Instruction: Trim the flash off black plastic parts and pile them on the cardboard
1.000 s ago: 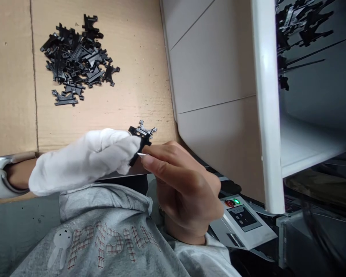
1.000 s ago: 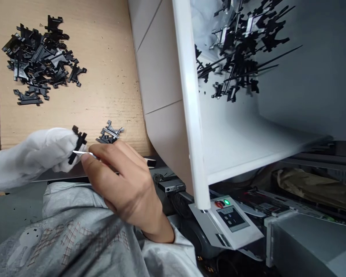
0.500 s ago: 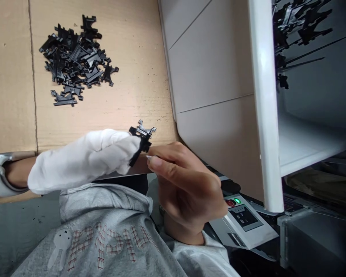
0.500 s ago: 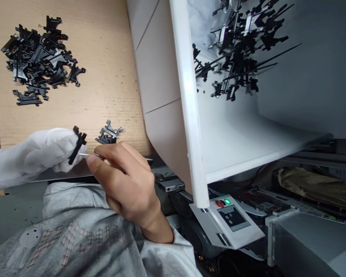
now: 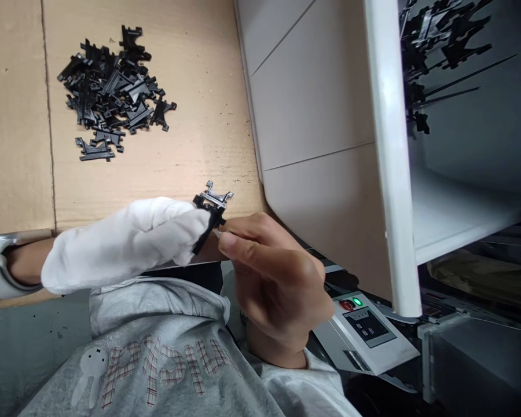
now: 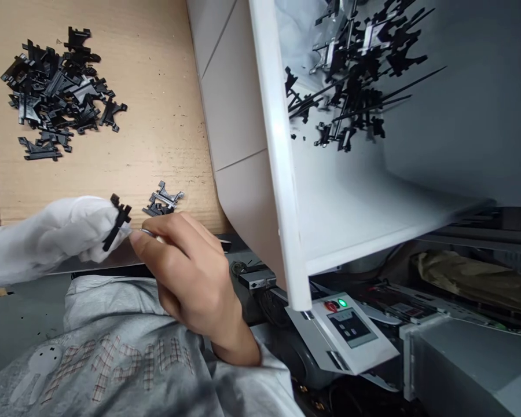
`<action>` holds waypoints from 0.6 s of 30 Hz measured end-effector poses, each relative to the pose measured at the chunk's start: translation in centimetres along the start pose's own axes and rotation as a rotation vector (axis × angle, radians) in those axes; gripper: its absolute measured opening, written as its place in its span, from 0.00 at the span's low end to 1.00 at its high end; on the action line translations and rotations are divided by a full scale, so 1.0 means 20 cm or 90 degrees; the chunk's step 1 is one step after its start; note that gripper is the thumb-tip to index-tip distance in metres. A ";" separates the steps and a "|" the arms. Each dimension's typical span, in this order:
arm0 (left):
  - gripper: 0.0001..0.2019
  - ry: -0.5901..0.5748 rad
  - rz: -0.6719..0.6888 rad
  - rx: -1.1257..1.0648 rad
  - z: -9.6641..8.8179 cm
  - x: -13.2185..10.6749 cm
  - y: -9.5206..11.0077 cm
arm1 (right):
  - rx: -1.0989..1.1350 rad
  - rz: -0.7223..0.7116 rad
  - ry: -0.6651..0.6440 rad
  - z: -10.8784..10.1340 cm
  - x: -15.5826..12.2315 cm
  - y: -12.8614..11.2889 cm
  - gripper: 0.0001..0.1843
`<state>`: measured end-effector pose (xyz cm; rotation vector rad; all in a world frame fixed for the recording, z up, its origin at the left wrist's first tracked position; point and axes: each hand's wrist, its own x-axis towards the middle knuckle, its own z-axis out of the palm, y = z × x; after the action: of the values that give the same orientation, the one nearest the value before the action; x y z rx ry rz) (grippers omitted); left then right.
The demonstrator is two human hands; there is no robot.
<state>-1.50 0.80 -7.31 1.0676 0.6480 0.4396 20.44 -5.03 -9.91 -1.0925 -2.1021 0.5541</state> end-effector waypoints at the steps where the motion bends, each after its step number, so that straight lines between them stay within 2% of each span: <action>1: 0.13 0.003 -0.001 0.008 0.00 0.00 0.00 | 0.032 -0.004 0.025 0.00 0.01 -0.01 0.24; 4: 0.13 0.019 0.024 0.009 -0.01 0.00 0.00 | 0.085 -0.003 0.042 0.00 0.03 -0.03 0.23; 5: 0.13 0.019 0.029 0.012 -0.01 0.00 0.00 | 0.090 -0.007 0.075 0.00 0.04 -0.04 0.23; 8: 0.14 0.021 0.007 0.015 0.00 0.00 0.00 | 0.108 -0.025 0.119 0.02 0.06 -0.05 0.25; 12: 0.14 -0.004 -0.022 -0.009 0.01 0.00 0.01 | 0.112 -0.036 0.113 0.04 0.07 -0.04 0.23; 16: 0.15 0.018 0.022 0.026 0.00 0.00 0.01 | 0.117 -0.030 0.130 0.04 0.07 -0.02 0.26; 18: 0.16 0.022 0.045 0.045 0.00 0.00 0.00 | 0.129 -0.011 0.113 0.02 0.07 -0.02 0.27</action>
<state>-1.55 0.89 -7.33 1.1547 0.6614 0.4999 19.42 -4.12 -9.36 -0.9701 -1.8575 0.6241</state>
